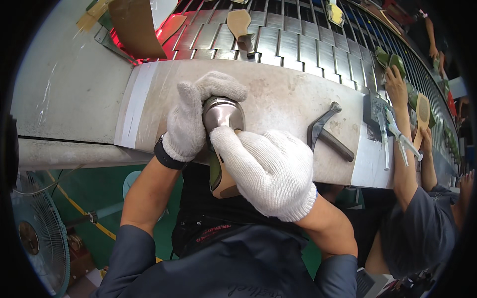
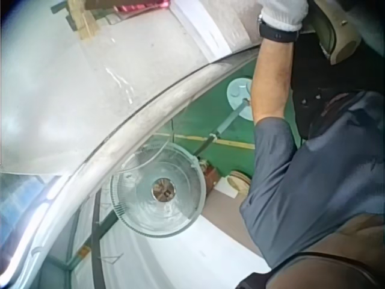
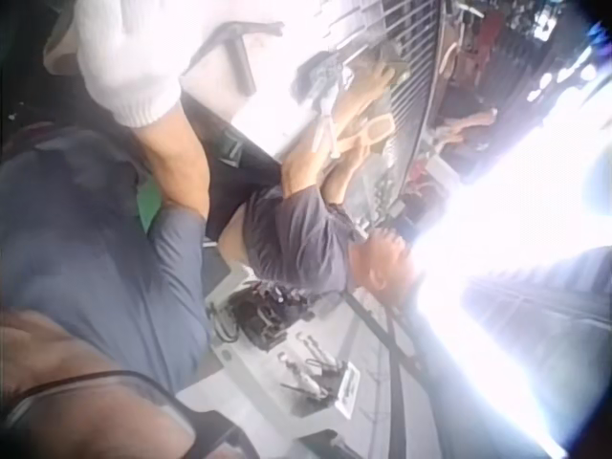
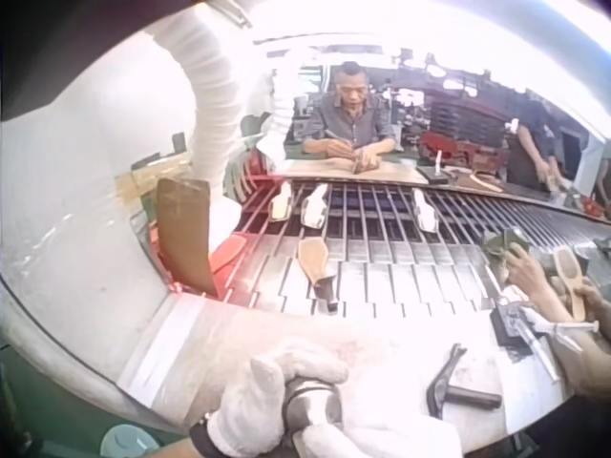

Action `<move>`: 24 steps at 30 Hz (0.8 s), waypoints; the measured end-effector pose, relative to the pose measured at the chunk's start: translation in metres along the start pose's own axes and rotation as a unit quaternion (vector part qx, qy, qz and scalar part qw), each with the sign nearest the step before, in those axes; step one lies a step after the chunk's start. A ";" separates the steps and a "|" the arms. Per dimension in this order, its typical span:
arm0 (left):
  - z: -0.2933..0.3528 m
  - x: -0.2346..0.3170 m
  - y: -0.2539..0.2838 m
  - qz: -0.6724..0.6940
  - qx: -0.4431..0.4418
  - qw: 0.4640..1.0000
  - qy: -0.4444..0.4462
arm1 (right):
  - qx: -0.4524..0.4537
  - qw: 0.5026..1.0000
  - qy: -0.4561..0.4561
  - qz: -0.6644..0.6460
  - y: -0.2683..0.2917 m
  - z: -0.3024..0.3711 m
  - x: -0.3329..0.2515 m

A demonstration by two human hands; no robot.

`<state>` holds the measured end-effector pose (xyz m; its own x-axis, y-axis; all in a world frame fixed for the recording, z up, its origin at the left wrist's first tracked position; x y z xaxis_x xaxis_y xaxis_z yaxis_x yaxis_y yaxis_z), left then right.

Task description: The person attaches soles to shoe lasts by hand, applies adhesive along the edges with a syringe, and taps the soles with a hammer before placing the shoes onto the conveyor.

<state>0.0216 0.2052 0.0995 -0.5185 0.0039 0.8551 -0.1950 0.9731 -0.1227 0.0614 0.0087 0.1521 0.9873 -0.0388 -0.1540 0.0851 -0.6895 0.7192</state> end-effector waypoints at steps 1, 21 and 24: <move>0.000 0.001 -0.001 0.000 0.010 1.000 0.004 | 0.000 1.000 -0.001 0.001 0.000 0.000 0.000; -0.035 -0.015 0.014 0.104 0.109 0.976 0.158 | -0.070 0.819 -0.490 -0.290 -0.003 -0.006 0.053; -0.043 -0.013 -0.009 0.016 0.103 0.988 0.115 | -0.117 0.946 -0.280 -0.111 0.019 -0.035 0.050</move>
<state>0.0658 0.2061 0.1106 -0.3291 0.1087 0.9380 -0.3592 0.9043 -0.2308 0.1170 0.0185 0.1816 0.7214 -0.3335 -0.6070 0.3744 -0.5495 0.7469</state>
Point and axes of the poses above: each hand's wrist, its own z-axis away from the middle knuckle, its own y-axis out of the back of the hand, x = y × z, the point moved 3 cm from there along -z, towards the middle knuckle, and after that the axes turned 10 degrees about z, right-handed, at the moved point
